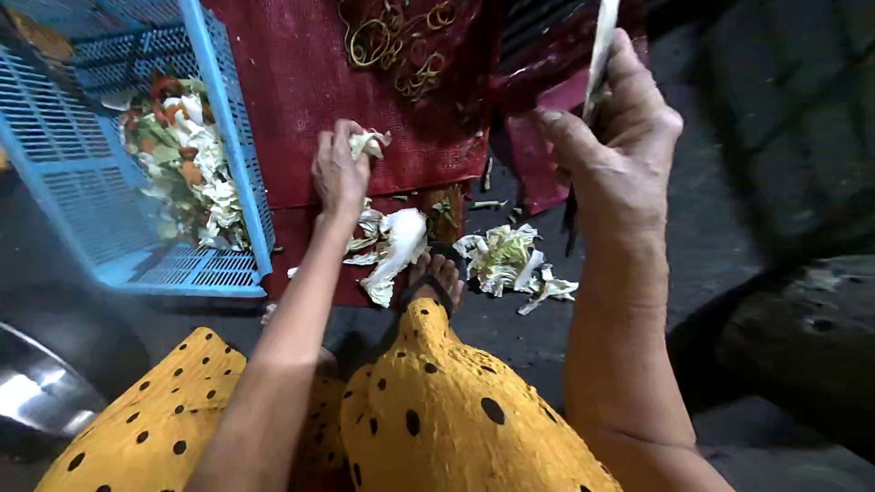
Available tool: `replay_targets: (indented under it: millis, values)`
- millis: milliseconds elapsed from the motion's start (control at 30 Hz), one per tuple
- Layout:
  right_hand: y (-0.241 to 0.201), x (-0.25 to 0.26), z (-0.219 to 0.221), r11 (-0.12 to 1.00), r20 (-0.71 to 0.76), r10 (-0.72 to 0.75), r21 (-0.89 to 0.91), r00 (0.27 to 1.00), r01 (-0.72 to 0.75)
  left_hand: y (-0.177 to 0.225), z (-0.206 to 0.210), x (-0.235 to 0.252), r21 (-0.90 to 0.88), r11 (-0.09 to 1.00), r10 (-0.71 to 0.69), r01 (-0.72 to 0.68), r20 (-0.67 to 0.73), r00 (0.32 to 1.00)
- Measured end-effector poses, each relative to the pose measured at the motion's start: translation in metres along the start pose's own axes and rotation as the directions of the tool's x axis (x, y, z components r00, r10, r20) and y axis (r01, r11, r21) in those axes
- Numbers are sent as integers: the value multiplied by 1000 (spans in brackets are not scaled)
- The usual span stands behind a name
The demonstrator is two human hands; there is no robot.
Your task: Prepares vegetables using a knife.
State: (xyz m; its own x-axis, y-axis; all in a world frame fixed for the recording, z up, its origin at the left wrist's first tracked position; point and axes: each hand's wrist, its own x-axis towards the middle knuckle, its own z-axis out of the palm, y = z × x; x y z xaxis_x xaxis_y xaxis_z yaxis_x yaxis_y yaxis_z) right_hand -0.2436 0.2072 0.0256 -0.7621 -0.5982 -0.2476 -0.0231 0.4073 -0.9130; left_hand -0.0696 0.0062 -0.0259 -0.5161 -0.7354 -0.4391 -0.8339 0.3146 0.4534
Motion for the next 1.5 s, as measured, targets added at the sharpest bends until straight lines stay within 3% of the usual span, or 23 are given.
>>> replay_targets:
  millis: [100,167,200,267,300,333,367,400,433,500,567,667,767,867,967,1067,1133,1267,1367,1500]
  values:
    - [-5,-6,3,994,9,-104,-33,995,104,25,16,-60,-286,958,26,0,85,996]
    - [-14,-7,4,978,44,-188,-85,981,191,48,26,-104,-306,948,194,-86,343,919]
    - [-18,-8,4,964,77,-219,-136,973,228,55,32,-119,-291,946,280,-140,523,805]
    - [-22,-14,3,935,152,-214,-253,965,248,62,35,-130,-275,933,358,-234,790,497]
    - [-23,-15,5,925,188,-208,-281,960,256,59,33,-130,-279,930,362,-237,803,474]
    - [-22,-13,9,919,220,-210,-288,953,269,52,29,-130,-271,937,350,-222,751,560]
    - [-20,-12,14,915,251,-213,-288,944,283,42,24,-128,-247,947,317,-203,642,698]
    - [-15,-13,18,914,275,-213,-282,937,290,30,17,-126,-211,958,275,-195,477,834]
    - [-10,-17,22,920,293,-196,-274,936,279,14,12,-121,-166,971,220,-174,313,924]
    - [-5,-35,28,947,324,-104,-256,940,193,-20,0,-107,-135,989,63,-55,57,996]
    - [3,-51,35,980,362,56,-197,931,17,-55,-8,-101,-156,979,-142,134,-39,989]
    - [12,-67,49,984,425,177,-64,888,-166,-87,-5,-108,-224,892,-384,393,85,919]
    - [12,-73,61,969,450,178,75,875,-236,-97,8,-115,-344,793,-471,503,180,864]
    - [12,-69,64,974,432,154,82,888,-209,-87,1,-117,-368,839,-405,401,69,912]
    - [14,-58,65,988,377,98,76,921,-136,-73,-22,-120,-290,942,-213,170,-123,969]
    - [16,-47,65,991,281,11,125,960,-47,-69,-28,-104,-335,934,-24,-127,-411,911]
    - [13,-42,65,985,248,-29,175,968,-15,-65,-29,-86,-408,877,32,-256,-482,876]
    - [7,-38,72,979,286,26,187,958,-82,-54,-37,-67,-710,696,-73,-102,-212,974]
    - [8,-44,83,990,339,53,109,939,-95,-41,-44,-72,-568,823,8,-19,-22,1000]
    - [10,-58,99,998,407,46,28,912,-63,-26,-40,-86,-368,924,143,-104,79,987]
